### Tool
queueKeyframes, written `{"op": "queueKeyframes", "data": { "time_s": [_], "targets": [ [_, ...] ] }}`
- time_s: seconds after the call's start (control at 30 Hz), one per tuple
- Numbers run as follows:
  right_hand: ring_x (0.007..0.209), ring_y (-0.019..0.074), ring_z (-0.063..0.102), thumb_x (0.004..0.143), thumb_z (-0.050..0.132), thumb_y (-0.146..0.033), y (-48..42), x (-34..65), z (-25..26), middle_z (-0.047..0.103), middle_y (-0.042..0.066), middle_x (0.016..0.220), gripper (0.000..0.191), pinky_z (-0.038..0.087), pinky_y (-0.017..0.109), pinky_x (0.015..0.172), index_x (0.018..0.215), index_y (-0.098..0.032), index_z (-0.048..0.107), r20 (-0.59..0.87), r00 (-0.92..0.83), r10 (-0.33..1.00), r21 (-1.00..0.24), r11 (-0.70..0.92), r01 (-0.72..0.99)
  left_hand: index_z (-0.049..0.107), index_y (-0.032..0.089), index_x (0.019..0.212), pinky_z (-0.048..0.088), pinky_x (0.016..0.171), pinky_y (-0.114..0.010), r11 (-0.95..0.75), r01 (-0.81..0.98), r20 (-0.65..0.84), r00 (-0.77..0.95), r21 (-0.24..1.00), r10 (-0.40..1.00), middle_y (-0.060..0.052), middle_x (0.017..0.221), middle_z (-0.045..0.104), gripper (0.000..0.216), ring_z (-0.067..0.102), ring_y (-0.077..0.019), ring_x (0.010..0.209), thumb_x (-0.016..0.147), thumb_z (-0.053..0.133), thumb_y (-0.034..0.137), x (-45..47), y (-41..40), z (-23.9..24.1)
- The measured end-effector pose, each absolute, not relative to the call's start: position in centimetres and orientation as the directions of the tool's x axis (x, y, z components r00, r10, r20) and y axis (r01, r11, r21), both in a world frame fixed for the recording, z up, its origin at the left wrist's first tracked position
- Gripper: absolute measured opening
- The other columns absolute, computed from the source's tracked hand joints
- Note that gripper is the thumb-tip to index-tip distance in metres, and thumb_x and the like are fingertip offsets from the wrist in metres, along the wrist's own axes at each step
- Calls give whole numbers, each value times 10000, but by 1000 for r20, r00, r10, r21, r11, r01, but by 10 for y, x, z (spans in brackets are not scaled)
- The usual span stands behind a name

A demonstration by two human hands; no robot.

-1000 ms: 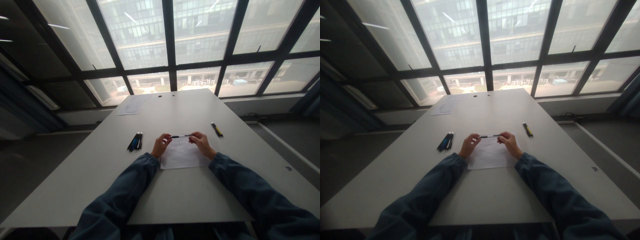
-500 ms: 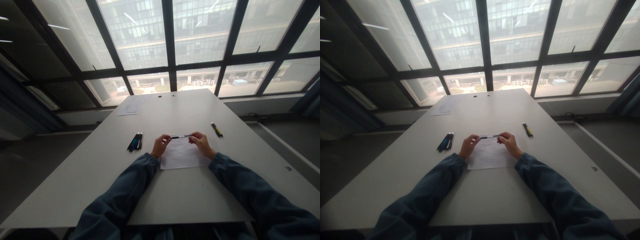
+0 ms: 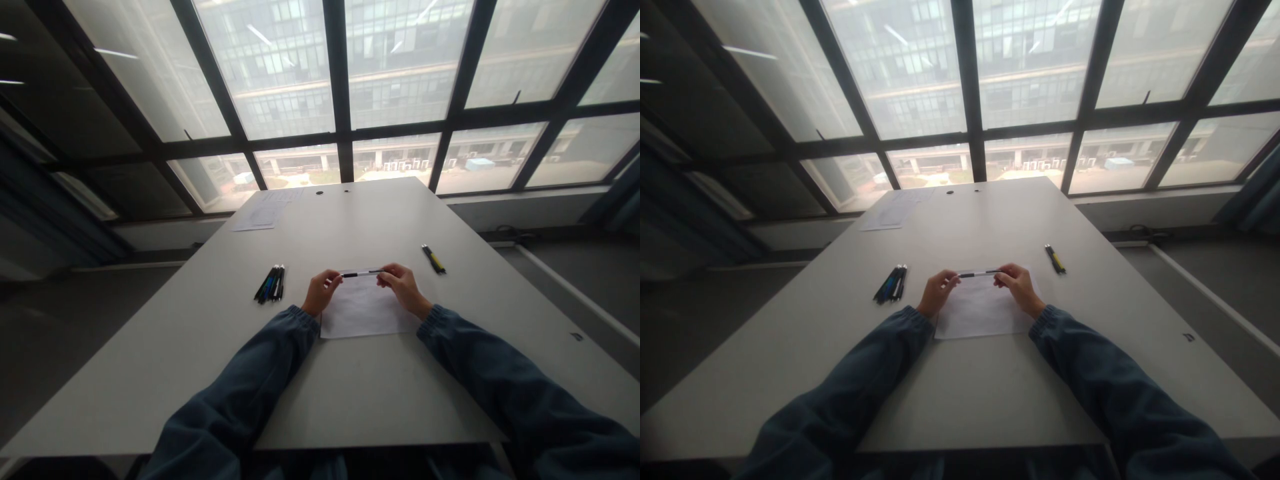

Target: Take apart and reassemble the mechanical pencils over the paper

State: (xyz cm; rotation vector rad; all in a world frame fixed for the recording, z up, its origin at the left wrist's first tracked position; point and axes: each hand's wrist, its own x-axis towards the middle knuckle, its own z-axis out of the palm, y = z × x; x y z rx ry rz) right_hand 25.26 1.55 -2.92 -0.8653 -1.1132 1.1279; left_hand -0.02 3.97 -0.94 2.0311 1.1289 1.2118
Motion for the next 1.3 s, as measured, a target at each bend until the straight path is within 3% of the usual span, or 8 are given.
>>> {"op": "queueKeyframes", "data": {
  "time_s": [0.57, 0.83, 1.07, 1.3],
  "targets": [
    [636, 168, 637, 705, 753, -389, 13, 252, -25, 698, 37, 704, 261, 510, 297, 588, 842, -178, 684, 214, 49, 976, -949, 219, -228, 666, 167, 741, 488, 623, -254, -510, 408, 429, 277, 757, 860, -22, 683, 688, 385, 638, -147, 655, 924, 519, 472, 0, 38, -5],
    [625, 163, 634, 714, 760, -368, 13, 252, -25, 696, 37, 695, 243, 496, 289, 581, 838, -174, 682, 220, 50, 974, -941, 225, -253, 646, 193, 1077, 509, 647, -248, -517, 361, 464, 227, 777, 856, -46, 896, 719, 307, 671, -159, 815, 865, 636, 414, 0, 39, -9],
    [623, 164, 635, 713, 756, -376, 14, 252, -26, 699, 38, 693, 249, 495, 287, 579, 840, -173, 685, 221, 55, 974, -944, 227, -238, 679, 190, 904, 501, 645, -260, -597, 381, 553, 231, 706, 801, -37, 839, 687, 150, 630, -147, 755, 862, 643, 330, 1, 38, -6],
    [628, 167, 637, 712, 755, -387, 13, 252, -25, 699, 41, 704, 255, 501, 290, 577, 837, -177, 684, 211, 56, 976, -948, 218, -230, 675, 192, 864, 492, 630, -264, -613, 390, 562, 248, 687, 789, -36, 814, 666, 211, 607, -146, 732, 883, 611, 392, -1, 38, -5]
  ]
}}
